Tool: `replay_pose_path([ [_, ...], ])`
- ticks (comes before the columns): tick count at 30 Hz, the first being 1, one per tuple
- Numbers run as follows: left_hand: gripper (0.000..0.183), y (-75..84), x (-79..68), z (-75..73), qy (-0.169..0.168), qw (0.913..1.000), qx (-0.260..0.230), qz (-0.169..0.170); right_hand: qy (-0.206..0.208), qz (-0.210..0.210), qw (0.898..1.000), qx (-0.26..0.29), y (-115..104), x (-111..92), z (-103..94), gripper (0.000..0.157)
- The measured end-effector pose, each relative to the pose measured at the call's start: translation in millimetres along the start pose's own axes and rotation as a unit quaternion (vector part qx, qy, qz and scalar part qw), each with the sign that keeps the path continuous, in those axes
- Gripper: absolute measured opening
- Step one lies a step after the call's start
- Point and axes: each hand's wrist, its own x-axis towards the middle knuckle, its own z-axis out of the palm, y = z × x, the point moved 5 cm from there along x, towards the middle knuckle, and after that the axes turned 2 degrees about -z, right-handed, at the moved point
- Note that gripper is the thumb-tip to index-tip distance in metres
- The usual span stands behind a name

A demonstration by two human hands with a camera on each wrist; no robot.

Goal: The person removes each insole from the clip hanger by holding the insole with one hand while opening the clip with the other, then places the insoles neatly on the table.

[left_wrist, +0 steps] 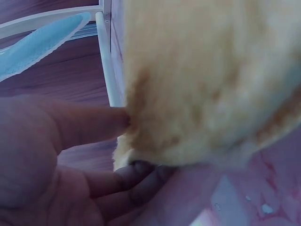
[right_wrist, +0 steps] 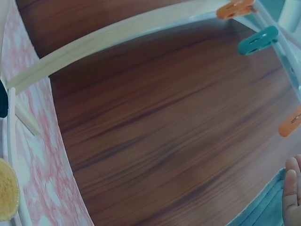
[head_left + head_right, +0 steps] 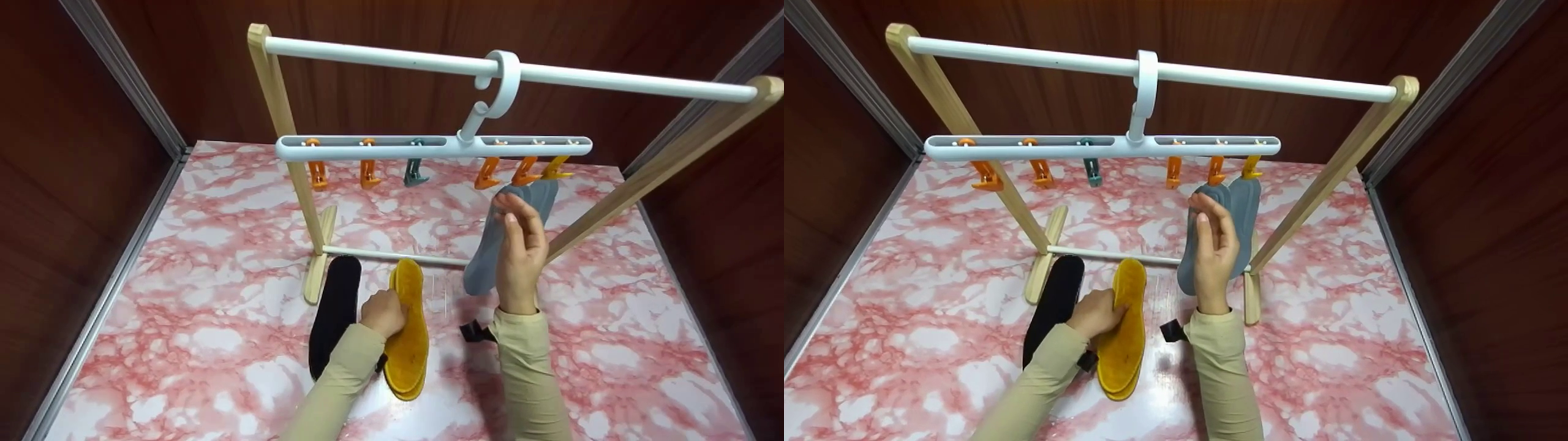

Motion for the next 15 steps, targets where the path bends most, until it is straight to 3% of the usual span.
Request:
replay_pose_path([
  [4,0.029,-1.0,-0.3,0.9,-0.009,0.9999,0.009,-0.008,0.001,0.004,1.0,0.003,0.5,-0.2,-0.6,0.025],
  [7,0.041,-1.2,-0.3,-0.1,-0.001,0.9998,0.014,-0.013,0.006,0.008,1.0,0.005,0.6,-0.7,-0.5,0.025],
  [10,0.059,-0.3,0.2,-1.8,0.016,0.9996,0.018,-0.015,0.012,0.01,1.0,0.006,0.6,-0.9,-0.3,0.024],
  [15,0.062,3.8,-1.8,-5.4,0.046,0.9987,0.022,0.009,0.018,0.013,1.0,0.009,0.7,-1.1,-0.3,0.024],
])
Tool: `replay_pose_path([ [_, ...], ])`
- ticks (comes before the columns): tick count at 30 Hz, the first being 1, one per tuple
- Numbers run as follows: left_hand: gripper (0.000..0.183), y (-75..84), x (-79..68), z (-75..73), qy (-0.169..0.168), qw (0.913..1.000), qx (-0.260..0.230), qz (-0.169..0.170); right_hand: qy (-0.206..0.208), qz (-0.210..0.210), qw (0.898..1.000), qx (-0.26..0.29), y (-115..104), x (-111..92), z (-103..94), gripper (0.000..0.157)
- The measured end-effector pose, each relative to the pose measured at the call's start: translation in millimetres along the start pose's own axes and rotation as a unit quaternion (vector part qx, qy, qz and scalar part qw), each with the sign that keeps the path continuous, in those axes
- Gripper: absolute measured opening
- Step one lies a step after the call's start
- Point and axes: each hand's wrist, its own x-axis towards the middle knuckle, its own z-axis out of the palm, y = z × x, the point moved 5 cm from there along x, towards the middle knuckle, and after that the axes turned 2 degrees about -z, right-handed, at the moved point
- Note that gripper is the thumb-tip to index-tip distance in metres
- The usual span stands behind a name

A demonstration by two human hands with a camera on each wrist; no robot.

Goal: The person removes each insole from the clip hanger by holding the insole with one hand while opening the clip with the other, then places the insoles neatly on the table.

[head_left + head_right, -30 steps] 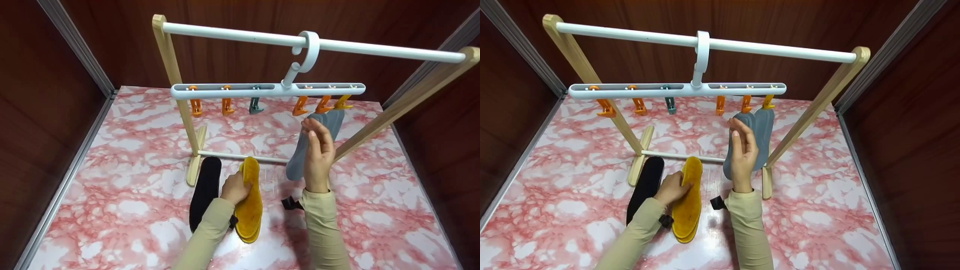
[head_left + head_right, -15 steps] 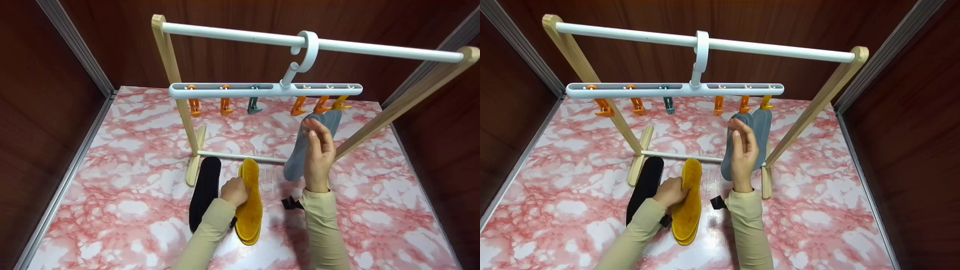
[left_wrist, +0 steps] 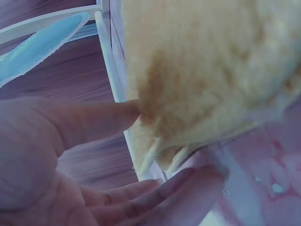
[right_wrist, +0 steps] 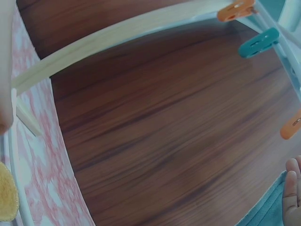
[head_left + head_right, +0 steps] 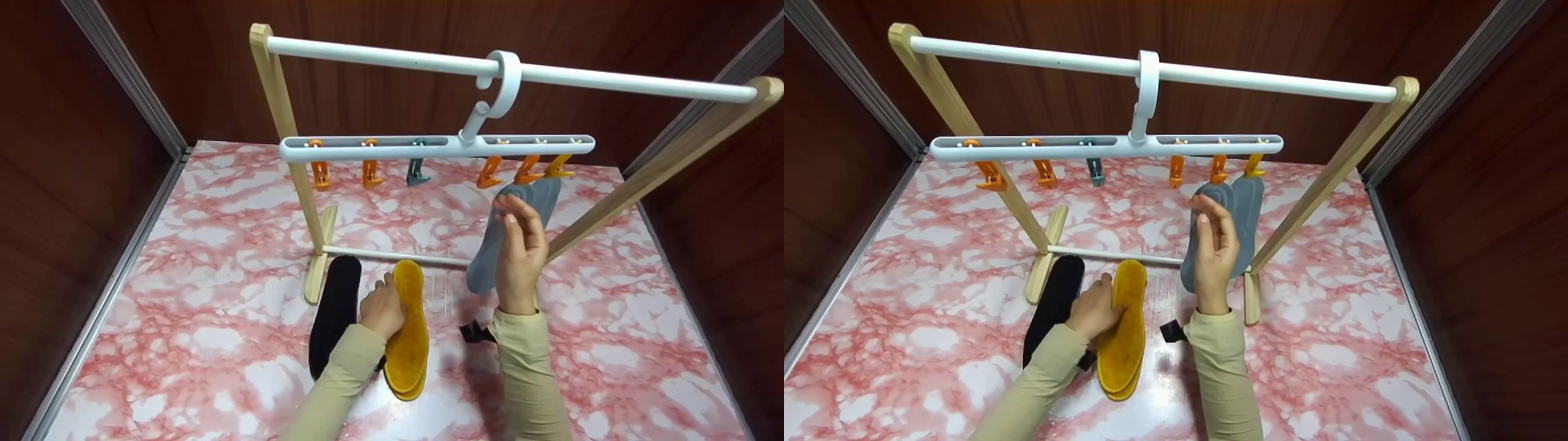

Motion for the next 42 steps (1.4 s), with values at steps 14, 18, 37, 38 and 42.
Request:
replay_pose_path([
  [14,0.044,26.6,4.3,-18.8,0.045,0.9949,-0.03,0.085,0.008,-0.01,1.0,-0.014,-4,1,-2.0,0.024],
  [18,0.042,36.1,8.8,-19.5,0.042,0.987,-0.056,0.145,0.015,-0.013,1.0,-0.013,-4,2,-3.0,0.023],
  [37,0.055,85.6,35.0,-8.9,-0.016,0.9296,-0.265,0.256,0.054,-0.033,0.998,-0.011,-7,5,-9.5,0.024],
  [38,0.054,88.3,35.2,-8.8,-0.015,0.9257,-0.275,0.26,0.053,-0.033,0.998,-0.01,-6,5,-9.6,0.024],
  [42,0.05,97.5,36.7,-8.0,0.002,0.9119,-0.3,0.28,0.052,-0.033,0.998,-0.007,-5,5,-10.0,0.023],
])
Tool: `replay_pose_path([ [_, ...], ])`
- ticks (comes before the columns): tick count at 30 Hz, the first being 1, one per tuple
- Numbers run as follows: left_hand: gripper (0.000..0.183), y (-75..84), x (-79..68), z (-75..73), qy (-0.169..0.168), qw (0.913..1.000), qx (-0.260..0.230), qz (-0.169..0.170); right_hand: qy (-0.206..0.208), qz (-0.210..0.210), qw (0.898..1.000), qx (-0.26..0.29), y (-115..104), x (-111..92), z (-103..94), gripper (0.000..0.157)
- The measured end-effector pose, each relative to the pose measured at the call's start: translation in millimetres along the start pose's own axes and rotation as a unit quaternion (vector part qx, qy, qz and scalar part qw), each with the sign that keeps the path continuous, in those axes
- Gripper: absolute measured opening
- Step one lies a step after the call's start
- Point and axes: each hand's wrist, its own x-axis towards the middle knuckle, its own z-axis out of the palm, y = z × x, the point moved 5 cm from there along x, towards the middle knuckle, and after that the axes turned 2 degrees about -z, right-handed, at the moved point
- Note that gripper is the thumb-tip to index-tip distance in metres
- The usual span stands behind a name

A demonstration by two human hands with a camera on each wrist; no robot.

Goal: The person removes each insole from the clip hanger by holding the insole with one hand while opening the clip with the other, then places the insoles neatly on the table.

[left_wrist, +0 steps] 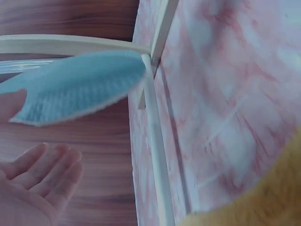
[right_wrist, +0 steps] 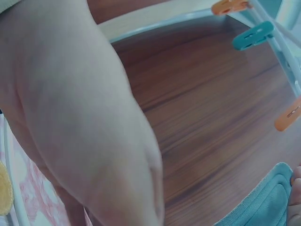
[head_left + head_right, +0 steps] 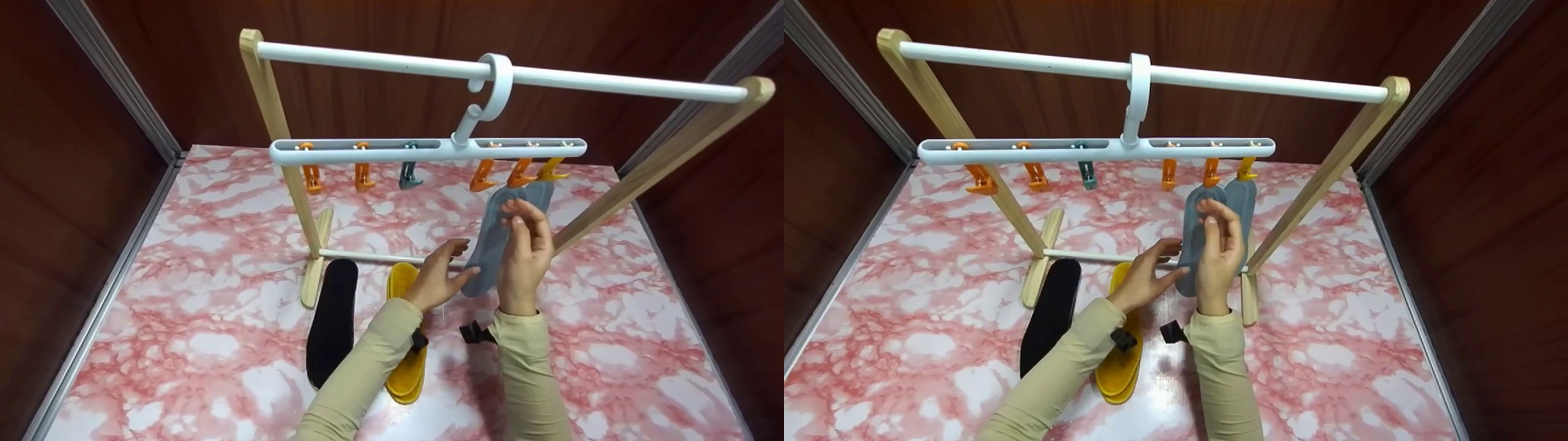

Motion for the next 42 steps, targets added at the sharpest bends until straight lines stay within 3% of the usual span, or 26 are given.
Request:
replay_pose_path([
  [9,0.045,3.4,7.5,7.9,0.033,0.9964,-0.075,0.023,0.0,-0.007,1.0,-0.007,1,1,-2.4,0.023],
  [21,0.031,3.3,3.4,17.6,0.087,0.9945,-0.057,0.006,0.017,0.011,1.0,-0.024,4,-3,-5.3,0.024],
  [34,0.03,6.6,5.3,20.2,0.053,0.9978,-0.034,0.019,0.027,0.0,0.999,-0.041,0,2,-9.0,0.024],
  [42,0.021,7.0,4.7,18.2,0.059,0.9977,-0.022,0.027,0.029,-0.009,0.999,-0.039,-3,4,-11.0,0.022],
])
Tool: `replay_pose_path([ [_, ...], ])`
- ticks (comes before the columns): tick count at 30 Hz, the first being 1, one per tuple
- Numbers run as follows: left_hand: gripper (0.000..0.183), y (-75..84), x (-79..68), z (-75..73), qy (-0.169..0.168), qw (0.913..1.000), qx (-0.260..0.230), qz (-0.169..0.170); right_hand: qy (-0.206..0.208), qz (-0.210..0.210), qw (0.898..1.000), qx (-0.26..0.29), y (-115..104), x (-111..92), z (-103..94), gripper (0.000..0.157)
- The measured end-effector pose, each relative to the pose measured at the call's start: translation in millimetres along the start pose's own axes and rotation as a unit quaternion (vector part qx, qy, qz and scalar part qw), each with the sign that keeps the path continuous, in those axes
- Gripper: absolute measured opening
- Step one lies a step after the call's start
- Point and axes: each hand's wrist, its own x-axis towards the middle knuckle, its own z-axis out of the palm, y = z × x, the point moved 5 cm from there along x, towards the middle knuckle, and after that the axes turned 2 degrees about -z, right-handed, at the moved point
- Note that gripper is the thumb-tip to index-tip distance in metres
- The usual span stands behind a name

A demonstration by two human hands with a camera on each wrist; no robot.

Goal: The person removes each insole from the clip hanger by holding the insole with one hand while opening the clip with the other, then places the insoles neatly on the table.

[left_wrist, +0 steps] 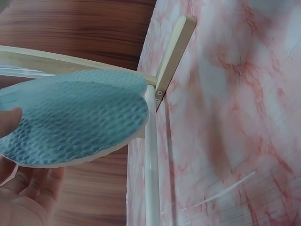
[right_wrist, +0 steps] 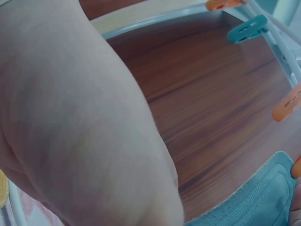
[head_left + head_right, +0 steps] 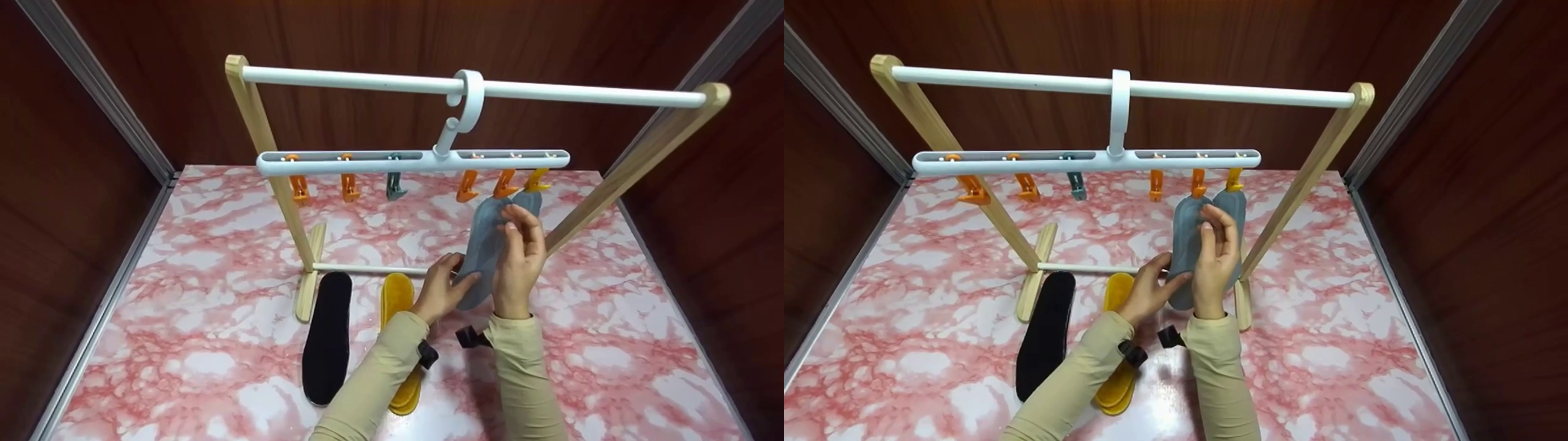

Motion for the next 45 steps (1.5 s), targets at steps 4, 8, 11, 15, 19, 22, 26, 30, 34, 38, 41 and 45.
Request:
replay_pose_path([
  [4,0.018,0.1,-1.3,-2.4,0.007,0.9999,0.0,0.007,0.001,0.0,1.0,0.007,-3,0,1.0,0.023],
  [8,0.016,1.0,-2.5,-4.4,0.015,0.9998,0.006,0.014,-0.002,-0.004,1.0,-0.011,-7,1,2.7,0.026],
  [11,0.016,1.5,-2.4,-5.3,0.018,0.9997,0.013,0.012,-0.012,-0.012,0.999,-0.044,-11,2,4.7,0.029],
  [15,0.017,2.2,-0.9,-5.5,0.014,0.9999,0.009,0.0,-0.028,-0.021,0.996,-0.084,-16,4,7.8,0.034],
  [19,0.019,3.6,0.1,-5.4,0.012,0.9999,0.002,-0.01,-0.037,-0.03,0.994,-0.1,-20,6,10.4,0.038],
  [22,0.019,5.5,0.5,-5.3,0.008,0.9999,-0.003,-0.011,-0.034,-0.038,0.994,-0.099,-22,7,11.3,0.038],
  [26,0.02,8.8,-0.1,-4.9,-0.005,0.9999,-0.011,-0.005,-0.026,-0.037,0.994,-0.098,-24,10,12.0,0.037],
  [30,0.021,11.0,-0.5,-4.4,-0.01,0.9999,-0.004,0.003,-0.03,-0.032,0.993,-0.112,-26,14,14.0,0.038],
  [34,0.021,12.8,-0.5,-5.1,-0.008,1.0,0.004,0.004,-0.038,-0.038,0.991,-0.125,-29,19,16.5,0.039],
  [38,0.019,13.8,-1.1,-6.3,-0.007,1.0,0.004,0.005,-0.038,-0.039,0.99,-0.13,-30,21,17.7,0.039],
  [41,0.019,14.4,-2.3,-7.5,-0.006,1.0,0.003,0.007,-0.041,-0.038,0.99,-0.132,-30,22,18.0,0.038],
  [45,0.019,15.6,-3.8,-8.8,-0.009,0.9999,0.001,0.006,-0.048,-0.036,0.989,-0.134,-30,23,18.5,0.038],
])
